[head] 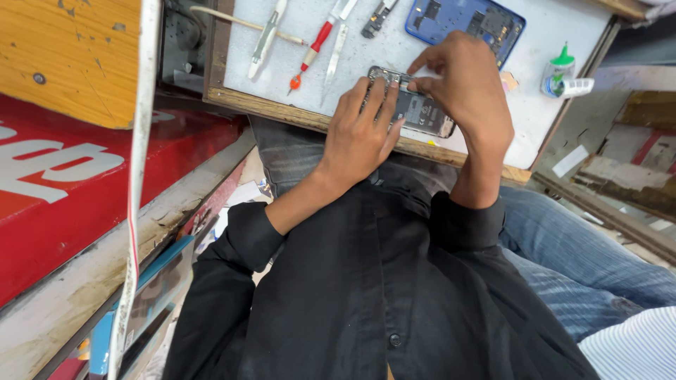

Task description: The person works on a disassembled mobile phone on a workbench, using a red-handled tool to manipulate internal components and connectors. They repeatedly adjust parts near the battery and motherboard area, occasionally lifting and repositioning the phone chassis.

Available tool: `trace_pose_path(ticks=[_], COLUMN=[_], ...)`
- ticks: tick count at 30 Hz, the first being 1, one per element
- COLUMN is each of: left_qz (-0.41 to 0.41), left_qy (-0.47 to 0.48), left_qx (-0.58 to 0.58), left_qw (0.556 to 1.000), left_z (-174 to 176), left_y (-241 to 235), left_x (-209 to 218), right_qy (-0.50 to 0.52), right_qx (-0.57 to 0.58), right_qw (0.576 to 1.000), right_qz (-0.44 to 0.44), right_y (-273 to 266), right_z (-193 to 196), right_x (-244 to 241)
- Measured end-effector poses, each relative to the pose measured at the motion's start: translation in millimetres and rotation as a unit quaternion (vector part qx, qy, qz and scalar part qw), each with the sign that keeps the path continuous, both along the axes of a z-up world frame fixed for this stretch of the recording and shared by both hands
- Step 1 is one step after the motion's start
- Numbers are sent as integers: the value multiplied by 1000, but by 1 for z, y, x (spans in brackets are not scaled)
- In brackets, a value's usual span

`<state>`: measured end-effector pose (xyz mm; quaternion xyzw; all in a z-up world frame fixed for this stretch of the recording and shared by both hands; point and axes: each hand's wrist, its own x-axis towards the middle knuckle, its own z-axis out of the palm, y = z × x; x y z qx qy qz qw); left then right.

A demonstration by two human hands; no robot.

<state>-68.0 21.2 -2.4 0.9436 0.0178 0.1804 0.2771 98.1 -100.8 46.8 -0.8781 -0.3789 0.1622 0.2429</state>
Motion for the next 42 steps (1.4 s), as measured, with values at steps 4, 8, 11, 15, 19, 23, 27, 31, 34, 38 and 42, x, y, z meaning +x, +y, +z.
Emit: trace_pose_path(ticks=[4, 8, 11, 15, 19, 23, 27, 31, 34, 38, 42], left_qz=[-7, -13, -12, -7, -6, -8, -18, -28, -38, -51, -37], left_qy=[-17, -21, -24, -27, -27, -25, -16, -5, 15, 39, -31], left_qx=[-2, -1, 5, 10, 7, 13, 0, 2, 8, -10, -51], left_qw=[1000, 1000, 1000, 1000, 1000, 1000, 1000, 1000, 999, 998, 998], left_z=[-4, -8, -10, -10, -8, -5, 1, 6, 9, 12, 17], left_y=[5, 6, 4, 5, 3, 3, 6, 8, 10, 12, 16], left_x=[-3, -4, -3, -3, -2, 0, 4, 10, 16, 19, 12], right_qy=[10, 35, 53, 35, 31, 30, 33, 21, 11, 11, -4], right_qx=[16, 37, 38, 45, 46, 48, 60, 74, 71, 70, 81], right_qw=[1000, 997, 994, 994, 995, 996, 995, 995, 996, 996, 996], right_qz=[-23, -58, -82, -89, -85, -75, -71, -57, -54, -53, -40], right_y=[0, -4, -5, -5, -5, -8, -11, -14, -15, -19, -21], right_z=[0, -3, -5, -5, -5, -6, -9, -11, -12, -10, -6], right_x=[-9, -14, -16, -21, -21, -20, -20, -20, -22, -26, -30])
